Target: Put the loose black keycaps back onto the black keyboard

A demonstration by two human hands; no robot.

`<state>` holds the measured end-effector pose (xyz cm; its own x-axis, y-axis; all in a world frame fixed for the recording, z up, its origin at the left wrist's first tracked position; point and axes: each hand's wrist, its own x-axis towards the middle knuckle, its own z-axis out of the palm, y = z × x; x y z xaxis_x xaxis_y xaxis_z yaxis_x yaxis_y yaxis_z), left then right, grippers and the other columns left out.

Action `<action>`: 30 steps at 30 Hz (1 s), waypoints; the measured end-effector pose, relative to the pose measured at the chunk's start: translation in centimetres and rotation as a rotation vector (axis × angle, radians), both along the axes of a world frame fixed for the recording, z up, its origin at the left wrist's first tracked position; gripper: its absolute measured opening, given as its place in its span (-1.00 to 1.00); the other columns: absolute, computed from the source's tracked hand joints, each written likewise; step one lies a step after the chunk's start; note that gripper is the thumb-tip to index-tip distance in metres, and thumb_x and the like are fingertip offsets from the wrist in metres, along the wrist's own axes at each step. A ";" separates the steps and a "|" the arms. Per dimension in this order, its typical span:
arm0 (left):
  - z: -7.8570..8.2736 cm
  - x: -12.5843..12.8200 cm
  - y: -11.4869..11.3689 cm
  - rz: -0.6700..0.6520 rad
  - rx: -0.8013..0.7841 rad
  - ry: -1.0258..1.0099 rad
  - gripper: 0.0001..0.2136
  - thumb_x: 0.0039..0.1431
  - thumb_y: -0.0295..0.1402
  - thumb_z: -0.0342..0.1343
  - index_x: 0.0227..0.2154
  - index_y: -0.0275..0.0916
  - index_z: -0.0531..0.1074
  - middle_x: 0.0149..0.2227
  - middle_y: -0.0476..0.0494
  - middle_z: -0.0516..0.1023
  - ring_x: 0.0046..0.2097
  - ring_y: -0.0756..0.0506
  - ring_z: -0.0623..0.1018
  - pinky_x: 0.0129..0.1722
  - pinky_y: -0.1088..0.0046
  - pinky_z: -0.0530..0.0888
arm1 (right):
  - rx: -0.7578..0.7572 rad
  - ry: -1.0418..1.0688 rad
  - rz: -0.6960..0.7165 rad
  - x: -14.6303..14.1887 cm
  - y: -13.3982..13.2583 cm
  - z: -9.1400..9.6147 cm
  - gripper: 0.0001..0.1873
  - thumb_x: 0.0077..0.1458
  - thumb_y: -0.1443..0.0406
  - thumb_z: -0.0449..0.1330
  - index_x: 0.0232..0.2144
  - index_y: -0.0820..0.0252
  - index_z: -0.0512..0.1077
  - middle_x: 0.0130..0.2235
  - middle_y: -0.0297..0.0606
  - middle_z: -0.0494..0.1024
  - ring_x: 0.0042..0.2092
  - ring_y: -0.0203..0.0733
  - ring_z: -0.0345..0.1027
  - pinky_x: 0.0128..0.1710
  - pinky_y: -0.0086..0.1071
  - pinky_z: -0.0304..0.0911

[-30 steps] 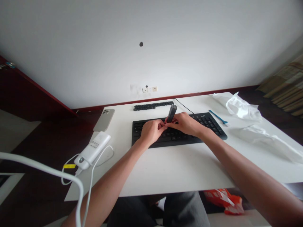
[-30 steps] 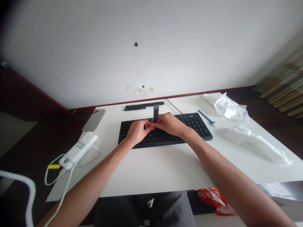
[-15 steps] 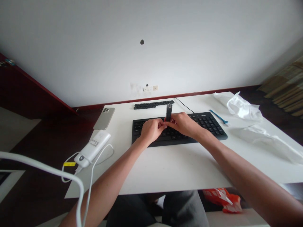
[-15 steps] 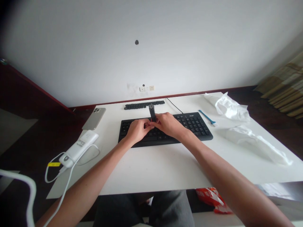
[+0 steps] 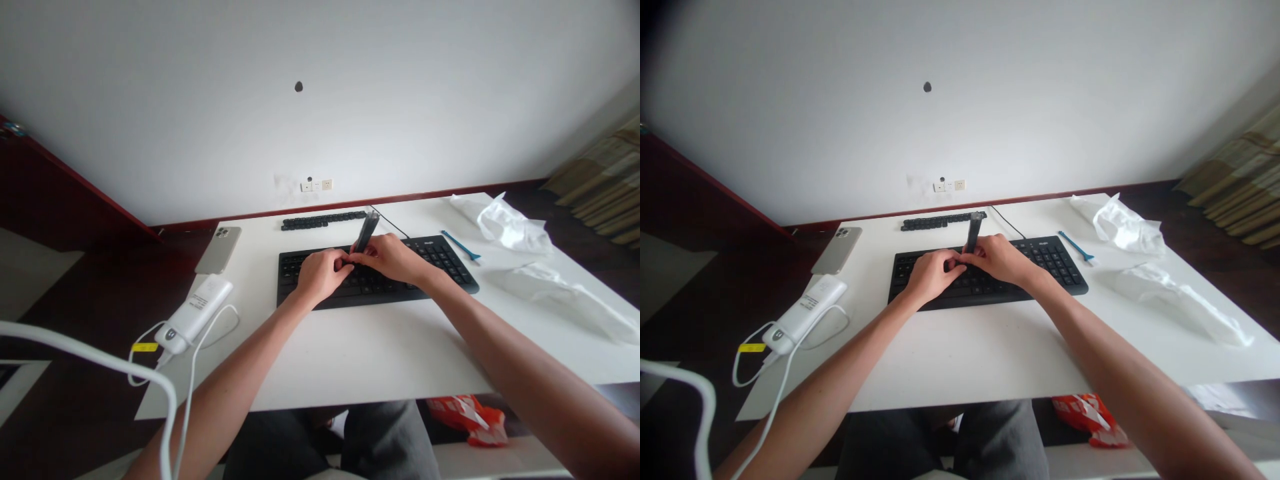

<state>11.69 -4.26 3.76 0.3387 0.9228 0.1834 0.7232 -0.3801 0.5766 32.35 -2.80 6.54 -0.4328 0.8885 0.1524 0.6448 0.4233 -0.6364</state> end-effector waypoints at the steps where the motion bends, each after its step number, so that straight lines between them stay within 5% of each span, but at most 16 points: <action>1: 0.0 0.0 0.0 0.004 -0.004 -0.003 -0.87 0.25 -0.24 0.25 -0.22 -0.13 0.62 -0.41 0.02 0.59 -0.39 -0.05 0.52 -0.38 0.43 0.28 | -0.012 0.010 -0.002 0.1 0.1 0.0 -0.63 0.23 -0.01 0.26 -0.29 0.17 0.62 -0.46 -0.28 0.58 -0.43 -0.18 0.42 -0.42 -0.32 0.20; 13: 0.3 0.3 -0.3 0.025 -0.025 -0.011 -0.86 0.24 -0.23 0.25 -0.21 -0.10 0.64 -0.40 0.03 0.61 -0.38 -0.04 0.53 -0.36 0.44 0.30 | -0.186 0.148 0.090 1.4 1.4 -0.6 -0.65 0.17 0.05 0.28 -0.20 0.20 0.61 -0.43 -0.29 0.58 -0.41 -0.21 0.40 -0.42 -0.37 0.21; 23: 0.2 -0.1 0.1 -0.007 -0.015 -0.006 -0.81 0.27 -0.16 0.23 -0.28 -0.15 0.62 -0.41 -0.02 0.61 -0.37 -0.08 0.56 -0.36 0.43 0.33 | -0.031 0.018 0.171 0.1 0.0 0.4 -0.68 0.29 0.06 0.21 -0.15 0.13 0.62 -0.27 -0.20 0.66 -0.32 -0.13 0.49 -0.30 -0.31 0.32; 30: 0.3 -0.1 0.1 -0.002 -0.028 -0.030 -0.84 0.27 -0.20 0.24 -0.31 -0.14 0.64 -0.37 -0.03 0.66 -0.37 -0.08 0.58 -0.31 0.42 0.38 | -0.104 0.078 0.248 0.8 0.7 0.1 -0.67 0.29 0.06 0.22 -0.10 0.13 0.60 -0.21 -0.22 0.67 -0.24 -0.11 0.49 -0.22 -0.31 0.33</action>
<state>11.55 -4.11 4.06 0.3351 0.9271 0.1680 0.7046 -0.3650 0.6086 33.19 -2.14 6.64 -0.6299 0.7693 0.1069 0.4771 0.4918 -0.7284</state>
